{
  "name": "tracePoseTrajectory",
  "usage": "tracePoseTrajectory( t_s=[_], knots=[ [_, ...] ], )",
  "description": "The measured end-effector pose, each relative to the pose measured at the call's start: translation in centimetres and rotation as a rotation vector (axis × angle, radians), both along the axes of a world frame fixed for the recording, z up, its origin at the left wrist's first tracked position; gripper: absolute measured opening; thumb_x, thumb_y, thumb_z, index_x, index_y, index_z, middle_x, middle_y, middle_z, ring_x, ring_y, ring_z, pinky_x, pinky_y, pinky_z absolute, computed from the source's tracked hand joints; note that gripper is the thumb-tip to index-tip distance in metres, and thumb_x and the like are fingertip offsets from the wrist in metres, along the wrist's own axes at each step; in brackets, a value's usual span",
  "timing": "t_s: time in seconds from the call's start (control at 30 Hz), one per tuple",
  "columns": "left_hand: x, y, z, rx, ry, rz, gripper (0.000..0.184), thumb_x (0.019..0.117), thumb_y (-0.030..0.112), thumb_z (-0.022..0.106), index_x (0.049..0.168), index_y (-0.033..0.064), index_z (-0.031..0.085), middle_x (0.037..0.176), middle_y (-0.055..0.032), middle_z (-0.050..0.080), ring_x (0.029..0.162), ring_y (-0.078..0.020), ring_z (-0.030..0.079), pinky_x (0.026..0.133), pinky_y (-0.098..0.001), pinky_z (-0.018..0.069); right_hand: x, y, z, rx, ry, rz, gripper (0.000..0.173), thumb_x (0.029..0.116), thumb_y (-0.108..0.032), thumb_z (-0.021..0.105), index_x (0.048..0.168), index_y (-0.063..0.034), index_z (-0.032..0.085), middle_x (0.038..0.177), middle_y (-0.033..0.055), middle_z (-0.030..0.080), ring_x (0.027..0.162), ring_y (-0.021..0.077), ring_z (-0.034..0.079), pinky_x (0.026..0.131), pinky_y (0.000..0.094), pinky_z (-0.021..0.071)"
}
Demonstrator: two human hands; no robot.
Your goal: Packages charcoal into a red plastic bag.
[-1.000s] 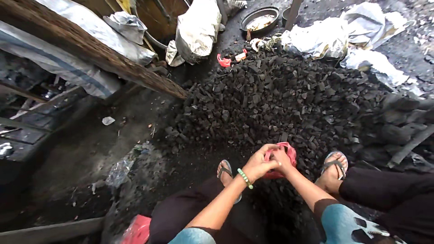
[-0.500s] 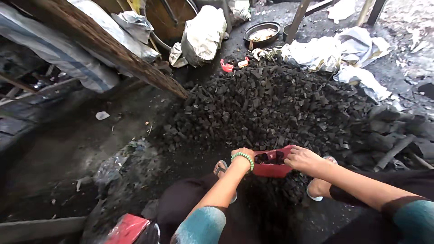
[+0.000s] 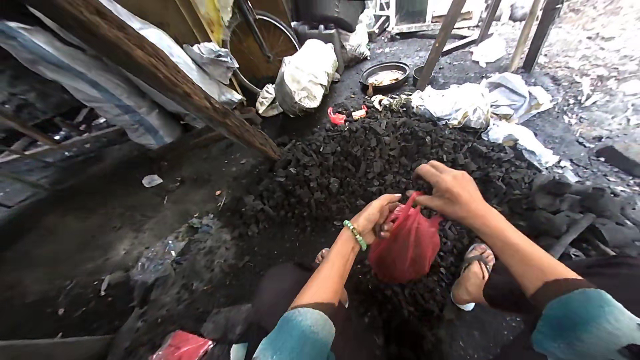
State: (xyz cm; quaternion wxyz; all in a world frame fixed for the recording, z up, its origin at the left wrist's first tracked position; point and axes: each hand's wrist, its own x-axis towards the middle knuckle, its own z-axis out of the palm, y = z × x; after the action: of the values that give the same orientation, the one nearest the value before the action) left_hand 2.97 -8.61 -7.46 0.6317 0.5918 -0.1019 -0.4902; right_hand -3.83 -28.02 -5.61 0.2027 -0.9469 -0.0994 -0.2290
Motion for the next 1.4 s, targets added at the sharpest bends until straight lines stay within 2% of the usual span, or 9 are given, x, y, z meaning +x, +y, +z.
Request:
tracePoseTrajectory(
  t_s=[0.13,0.23,0.4,0.53,0.67,0.77,0.97,1.13,1.4],
  knots=[
    [-0.6,-0.4,-0.1,0.083,-0.439,-0.125,0.019,0.1041,0.017,0.055,0.117,0.0046,0.062,0.082,-0.0011,0.059,0.064,-0.0048,0.051,0.059,-0.0218,0.0434,0.0,-2.3,-2.2,0.381,0.099,-0.184,0.034,0.0831,-0.02,0.084,0.104,0.0021,0.07,0.094,0.0184,0.069,0.077,0.0308,0.066,0.069,0.0547,0.0532],
    [-0.1,-1.3,-0.7,0.184,-0.825,-0.191,0.033,0.0976,0.008,0.064,0.129,-0.0015,0.064,0.116,-0.0203,0.069,0.107,-0.0295,0.067,0.097,-0.0531,0.0507,-0.8,-1.1,-5.5,0.927,0.314,-0.088,0.018,0.1032,-0.013,0.054,0.111,-0.0025,0.066,0.084,0.0046,0.069,0.056,0.0085,0.06,0.05,0.0271,0.0533],
    [-0.7,-1.5,-1.9,0.321,-1.495,-0.142,0.031,0.0945,0.003,0.065,0.125,0.0068,0.07,0.109,-0.0188,0.072,0.091,-0.0366,0.072,0.078,-0.0571,0.0576,-1.3,0.6,-10.0,1.449,0.639,-0.094,0.065,0.1112,-0.048,0.014,0.115,-0.0039,0.062,0.084,0.0066,0.071,0.069,0.0153,0.068,0.061,0.0314,0.0579],
    [-0.8,-1.4,-4.4,0.133,-1.855,-0.121,0.021,0.0912,0.003,0.07,0.11,0.0057,0.078,0.084,-0.0162,0.068,0.069,-0.0308,0.07,0.062,-0.0451,0.0591,-1.1,1.9,-9.8,1.46,0.638,-0.257,0.051,0.1123,-0.042,0.03,0.098,-0.0078,0.065,0.074,0.0024,0.066,0.062,0.0098,0.063,0.055,0.0259,0.0514],
    [-1.9,-0.4,-2.6,0.273,-1.543,-0.348,0.016,0.0989,0.01,0.064,0.102,-0.0004,0.076,0.096,-0.0178,0.068,0.087,-0.0329,0.069,0.078,-0.0504,0.0573,-2.0,-0.1,-11.0,1.374,0.609,0.104,0.021,0.0923,-0.016,0.047,0.103,-0.0105,0.065,0.082,-0.0027,0.068,0.068,0.0039,0.063,0.06,0.0213,0.0536],
    [-1.6,-0.4,-1.4,0.311,-1.008,-0.329,0.022,0.102,0.013,0.06,0.104,-0.0042,0.073,0.106,-0.0185,0.069,0.101,-0.0302,0.065,0.093,-0.0504,0.0504,-2.8,-1.1,-10.6,1.181,0.681,0.295,0.042,0.078,-0.015,0.066,0.12,-0.008,0.06,0.101,0.0001,0.068,0.089,0.0079,0.066,0.08,0.0282,0.0561],
    [-3.5,-0.9,-0.8,0.093,-0.202,0.023,0.024,0.104,0.009,0.049,0.085,0.0071,0.064,0.067,0.0051,0.052,0.055,-0.0009,0.045,0.053,-0.0156,0.0397,-3.3,1.7,-8.2,0.633,0.345,0.056,0.02,0.0822,0.002,0.074,0.102,0.0023,0.071,0.102,0.0153,0.066,0.092,0.0255,0.065,0.082,0.0468,0.0552],
    [-4.1,-1.6,-1.4,-0.102,-0.003,0.204,0.025,0.1063,0.011,0.046,0.091,0.0078,0.066,0.074,0.0018,0.06,0.064,-0.0048,0.056,0.062,-0.0188,0.0499,-3.5,5.0,-10.4,0.416,-0.195,-0.21,0.03,0.0783,0.005,0.073,0.108,0.0013,0.071,0.112,0.0205,0.066,0.09,0.0328,0.071,0.072,0.0495,0.0605],
    [-3.8,-1.8,-1.1,-0.055,-0.085,0.315,0.026,0.1084,0.015,0.046,0.095,0.0049,0.066,0.075,-0.0008,0.062,0.064,-0.0073,0.058,0.063,-0.0214,0.0514,-4.5,3.7,-9.6,0.91,-0.055,-0.034,0.038,0.0796,-0.022,0.073,0.111,-0.003,0.061,0.115,0.0077,0.059,0.094,0.009,0.062,0.08,0.0253,0.0549]
  ],
)
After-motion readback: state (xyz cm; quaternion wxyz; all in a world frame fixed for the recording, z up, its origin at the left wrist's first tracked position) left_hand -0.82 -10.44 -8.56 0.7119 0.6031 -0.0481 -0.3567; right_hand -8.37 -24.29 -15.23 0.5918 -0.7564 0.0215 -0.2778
